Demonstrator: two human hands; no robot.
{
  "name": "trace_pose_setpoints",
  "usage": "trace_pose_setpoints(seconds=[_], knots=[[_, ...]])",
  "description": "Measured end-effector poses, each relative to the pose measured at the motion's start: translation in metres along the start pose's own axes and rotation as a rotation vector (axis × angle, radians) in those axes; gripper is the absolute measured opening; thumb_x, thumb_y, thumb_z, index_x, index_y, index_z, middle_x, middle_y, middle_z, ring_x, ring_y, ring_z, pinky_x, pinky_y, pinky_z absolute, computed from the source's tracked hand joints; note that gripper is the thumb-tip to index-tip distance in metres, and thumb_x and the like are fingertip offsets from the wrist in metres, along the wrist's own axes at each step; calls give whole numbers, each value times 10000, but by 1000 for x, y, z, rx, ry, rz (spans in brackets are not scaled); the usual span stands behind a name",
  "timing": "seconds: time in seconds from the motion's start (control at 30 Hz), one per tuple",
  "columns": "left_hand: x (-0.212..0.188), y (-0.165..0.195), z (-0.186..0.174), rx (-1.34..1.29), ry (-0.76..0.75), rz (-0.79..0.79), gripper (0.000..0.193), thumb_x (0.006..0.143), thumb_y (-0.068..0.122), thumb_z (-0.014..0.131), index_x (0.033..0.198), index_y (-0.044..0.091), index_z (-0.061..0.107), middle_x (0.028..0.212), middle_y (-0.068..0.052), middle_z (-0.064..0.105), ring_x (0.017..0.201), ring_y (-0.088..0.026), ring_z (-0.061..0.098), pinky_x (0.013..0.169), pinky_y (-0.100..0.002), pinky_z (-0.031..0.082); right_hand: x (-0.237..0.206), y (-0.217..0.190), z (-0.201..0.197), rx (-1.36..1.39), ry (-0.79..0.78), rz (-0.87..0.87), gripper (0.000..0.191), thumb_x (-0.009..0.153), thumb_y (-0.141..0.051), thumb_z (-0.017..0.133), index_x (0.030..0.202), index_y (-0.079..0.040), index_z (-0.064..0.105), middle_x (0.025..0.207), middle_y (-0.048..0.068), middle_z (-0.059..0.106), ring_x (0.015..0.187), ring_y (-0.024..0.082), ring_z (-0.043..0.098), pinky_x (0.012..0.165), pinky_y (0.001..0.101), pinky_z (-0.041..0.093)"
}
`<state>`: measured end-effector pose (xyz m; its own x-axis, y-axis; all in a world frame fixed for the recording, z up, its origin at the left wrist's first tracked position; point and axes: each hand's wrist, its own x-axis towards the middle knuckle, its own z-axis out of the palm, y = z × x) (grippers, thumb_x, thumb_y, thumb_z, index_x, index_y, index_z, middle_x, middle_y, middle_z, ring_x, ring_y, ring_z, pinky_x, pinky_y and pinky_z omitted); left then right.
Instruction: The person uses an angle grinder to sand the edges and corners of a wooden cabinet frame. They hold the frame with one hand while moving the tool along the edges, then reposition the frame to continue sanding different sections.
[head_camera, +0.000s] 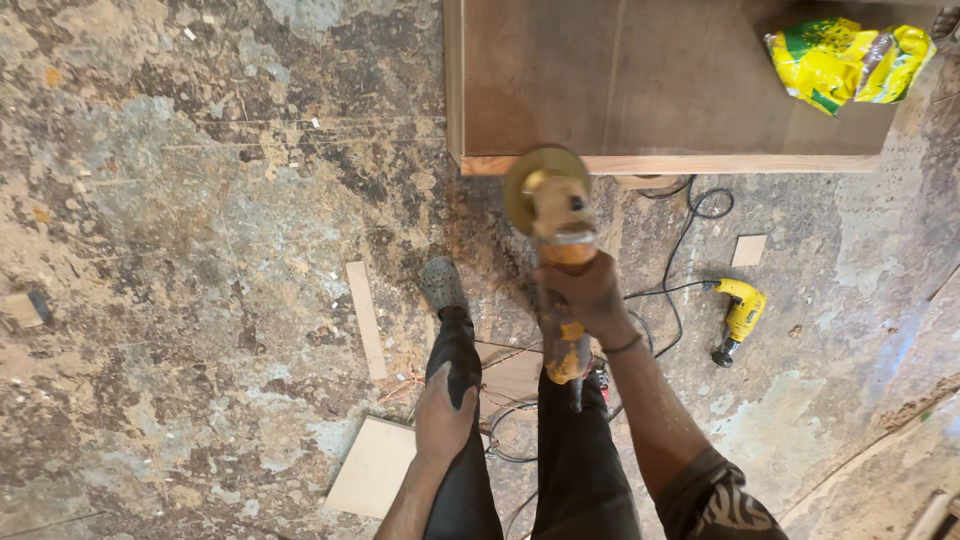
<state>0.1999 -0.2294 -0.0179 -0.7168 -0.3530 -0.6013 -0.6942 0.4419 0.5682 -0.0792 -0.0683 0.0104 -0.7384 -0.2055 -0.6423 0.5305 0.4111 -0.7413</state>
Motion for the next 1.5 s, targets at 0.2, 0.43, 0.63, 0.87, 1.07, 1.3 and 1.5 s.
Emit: trace_pose_setpoints(seconds=[0.2,0.43,0.63,0.87,1.07,1.3,1.5], knots=[[-3,82,46,-358,-333,4,703,845,316,856,1378,-7,530,1287,-232,660,1228,-352,631,1010,-454,496,-39,45,-77,296,193,130,249,808,-126,787,1007,12,731,842,56,727,690,135,675,622,285,551],[-3,188,140,-1091,-1109,-177,506,831,45,827,1278,-33,601,1125,-118,698,970,-200,694,870,-366,589,-102,89,-146,793,19,44,526,781,-163,799,1224,34,596,918,128,694,791,222,685,695,353,586],[-51,261,198,-827,-818,-64,547,775,85,828,1260,-13,594,1044,-95,721,903,-217,707,805,-370,592,-131,137,-229,945,44,141,580,756,-192,795,1255,17,584,1030,143,691,906,242,701,798,375,596],[-85,345,279,-85,-541,-12,626,706,243,809,1196,16,494,987,-214,703,875,-396,727,792,-457,584,-146,218,-310,868,329,286,535,774,-175,768,1249,14,609,1059,136,697,902,249,710,776,376,612],[-95,368,317,-121,-713,132,626,757,304,826,1178,-12,488,966,-206,682,826,-365,716,741,-431,580,-156,246,-372,972,322,259,479,802,-130,724,1245,2,598,1024,150,696,838,255,705,700,385,618],[70,328,282,39,-201,239,642,945,401,553,1434,-12,503,1187,-213,685,1023,-305,678,877,-421,559,-152,236,-444,924,355,196,519,802,-124,765,1269,1,575,1003,139,665,852,257,693,717,408,608],[181,319,241,703,326,583,859,899,413,666,1488,-162,419,1486,-371,428,1395,-477,393,1133,-599,323,-123,239,-491,970,323,254,493,805,-189,770,1234,-34,584,960,120,673,808,242,662,685,398,581]])
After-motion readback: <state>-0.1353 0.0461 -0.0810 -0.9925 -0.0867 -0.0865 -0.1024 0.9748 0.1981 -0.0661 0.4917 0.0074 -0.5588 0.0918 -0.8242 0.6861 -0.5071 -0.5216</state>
